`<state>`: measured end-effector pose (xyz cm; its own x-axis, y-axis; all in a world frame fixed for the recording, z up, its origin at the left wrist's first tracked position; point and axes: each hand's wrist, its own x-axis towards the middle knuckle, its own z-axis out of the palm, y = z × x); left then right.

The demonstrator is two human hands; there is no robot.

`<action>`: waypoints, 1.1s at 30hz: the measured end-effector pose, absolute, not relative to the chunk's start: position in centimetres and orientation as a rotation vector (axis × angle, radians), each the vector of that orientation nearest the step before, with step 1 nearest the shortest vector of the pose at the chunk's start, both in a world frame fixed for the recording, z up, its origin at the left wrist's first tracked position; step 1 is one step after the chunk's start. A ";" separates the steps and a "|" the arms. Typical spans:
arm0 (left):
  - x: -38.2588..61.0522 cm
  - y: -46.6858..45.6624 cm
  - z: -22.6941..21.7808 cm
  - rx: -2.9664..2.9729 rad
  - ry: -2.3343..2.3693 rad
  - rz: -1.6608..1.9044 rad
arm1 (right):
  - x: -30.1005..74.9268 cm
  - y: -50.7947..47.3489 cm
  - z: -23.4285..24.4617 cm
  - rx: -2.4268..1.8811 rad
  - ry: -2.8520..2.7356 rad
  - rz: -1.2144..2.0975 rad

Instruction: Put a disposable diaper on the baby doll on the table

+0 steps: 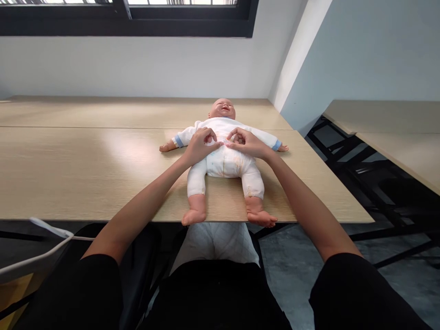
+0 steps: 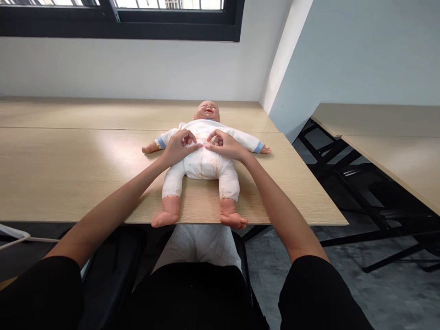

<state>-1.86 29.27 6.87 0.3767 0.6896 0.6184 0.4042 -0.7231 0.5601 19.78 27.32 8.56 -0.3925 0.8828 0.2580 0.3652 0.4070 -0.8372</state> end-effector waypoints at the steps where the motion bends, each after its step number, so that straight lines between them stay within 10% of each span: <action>1: -1.9 29.3 6.8 2.329 0.959 1.273 | 19.9 27.3 8.7 -1.039 -1.952 0.956; 33: -1.7 28.5 7.0 2.584 0.849 1.193 | 19.0 27.3 7.6 -1.046 -1.878 0.843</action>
